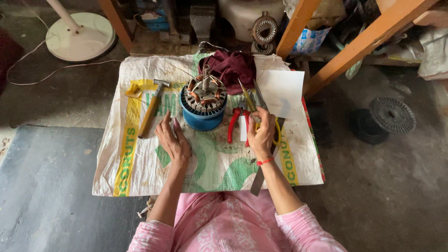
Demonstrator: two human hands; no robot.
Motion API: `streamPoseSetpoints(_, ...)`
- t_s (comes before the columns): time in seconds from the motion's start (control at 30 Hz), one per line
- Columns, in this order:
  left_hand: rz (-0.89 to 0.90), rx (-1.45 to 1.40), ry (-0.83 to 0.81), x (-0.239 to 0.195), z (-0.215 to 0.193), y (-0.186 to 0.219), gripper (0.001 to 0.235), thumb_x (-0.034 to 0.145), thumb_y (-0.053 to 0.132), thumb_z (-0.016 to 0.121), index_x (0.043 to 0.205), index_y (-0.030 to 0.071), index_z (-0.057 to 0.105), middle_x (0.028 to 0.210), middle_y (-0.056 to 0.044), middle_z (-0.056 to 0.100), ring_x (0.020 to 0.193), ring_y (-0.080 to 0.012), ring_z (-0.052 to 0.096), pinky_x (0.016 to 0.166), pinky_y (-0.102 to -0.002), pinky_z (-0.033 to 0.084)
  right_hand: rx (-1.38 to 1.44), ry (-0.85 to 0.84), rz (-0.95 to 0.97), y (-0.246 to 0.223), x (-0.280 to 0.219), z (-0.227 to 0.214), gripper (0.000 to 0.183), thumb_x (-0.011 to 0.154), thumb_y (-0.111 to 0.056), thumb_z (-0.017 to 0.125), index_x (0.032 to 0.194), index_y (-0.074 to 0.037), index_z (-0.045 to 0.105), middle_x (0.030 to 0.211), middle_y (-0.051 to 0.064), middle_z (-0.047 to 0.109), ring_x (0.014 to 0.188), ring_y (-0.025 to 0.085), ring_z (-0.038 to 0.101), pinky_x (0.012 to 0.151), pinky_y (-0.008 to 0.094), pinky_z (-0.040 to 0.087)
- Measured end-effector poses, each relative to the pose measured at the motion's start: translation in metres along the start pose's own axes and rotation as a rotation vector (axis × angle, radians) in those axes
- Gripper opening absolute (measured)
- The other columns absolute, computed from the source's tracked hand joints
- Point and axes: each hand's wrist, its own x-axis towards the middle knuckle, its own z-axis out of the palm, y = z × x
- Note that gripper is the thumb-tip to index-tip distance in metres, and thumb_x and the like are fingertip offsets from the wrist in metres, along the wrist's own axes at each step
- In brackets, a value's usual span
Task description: The person sits on the floor and works on a motor stator, using scissors to trim copper wires and pliers to adjust and secure the windings. The person repeatedly manipulates the stator and tools to complete the repair.
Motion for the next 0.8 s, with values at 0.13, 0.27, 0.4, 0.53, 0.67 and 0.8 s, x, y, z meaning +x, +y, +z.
streamPoseSetpoints(0.13,-0.302,0.147,-0.21,0.006,0.016,-0.016,0.044,0.109,0.024,0.057,0.151,0.013,0.05,0.116,-0.017,0.069,0.097,-0.0312,0.059,0.088,-0.046,0.049,0.179,-0.075,0.08,-0.015,0.028,0.002,0.038,0.101,-0.012,0.063,0.137,-0.003,0.058,0.115,0.012,0.071,0.102,0.024,0.067,0.09,0.038,0.055)
streamPoseSetpoints(0.27,-0.083,0.096,-0.252,0.003,0.014,-0.011,0.053,0.109,0.025,0.051,0.159,0.013,0.039,0.126,-0.024,0.063,0.113,-0.0396,0.058,0.097,-0.051,0.047,0.569,-0.348,0.168,-0.031,0.074,0.016,0.048,0.11,-0.029,0.048,0.151,-0.005,0.047,0.145,0.014,0.062,0.139,0.025,0.058,0.116,0.04,0.048)
streamPoseSetpoints(0.4,0.088,0.043,-0.336,0.006,0.011,-0.004,0.058,0.11,0.028,0.045,0.164,0.011,0.029,0.147,-0.025,0.055,0.138,-0.048,0.045,0.114,-0.054,0.036,0.671,-0.43,0.011,-0.052,0.091,0.04,0.056,0.113,-0.038,0.037,0.157,-0.003,0.042,0.162,0.016,0.046,0.155,0.027,0.039,0.13,0.041,0.028)
streamPoseSetpoints(0.53,-0.031,0.057,-0.429,0.008,0.012,-0.003,0.061,0.107,0.03,0.045,0.163,0.013,0.026,0.154,-0.028,0.045,0.142,-0.0461,0.041,0.114,-0.052,0.033,0.763,-0.449,0.06,-0.063,0.082,0.05,0.057,0.114,-0.038,0.037,0.158,-0.002,0.042,0.162,0.014,0.049,0.155,0.026,0.041,0.131,0.039,0.026)
streamPoseSetpoints(0.67,-0.079,0.054,-0.441,0.009,0.011,-0.002,0.06,0.108,0.03,0.044,0.163,0.014,0.027,0.153,-0.027,0.045,0.139,-0.0446,0.045,0.114,-0.052,0.036,0.788,-0.455,0.075,-0.058,0.079,0.056,0.057,0.114,-0.038,0.037,0.158,-0.002,0.041,0.162,0.014,0.049,0.155,0.026,0.04,0.13,0.038,0.025)
streamPoseSetpoints(0.8,-0.153,0.021,-0.469,0.01,0.008,0.001,0.058,0.108,0.026,0.045,0.164,0.018,0.029,0.15,-0.023,0.051,0.132,-0.0409,0.054,0.108,-0.05,0.045,0.67,-0.286,-0.039,-0.036,0.075,0.056,0.054,0.115,-0.037,0.029,0.156,-0.005,0.044,0.162,0.013,0.047,0.156,0.025,0.036,0.133,0.041,0.022)
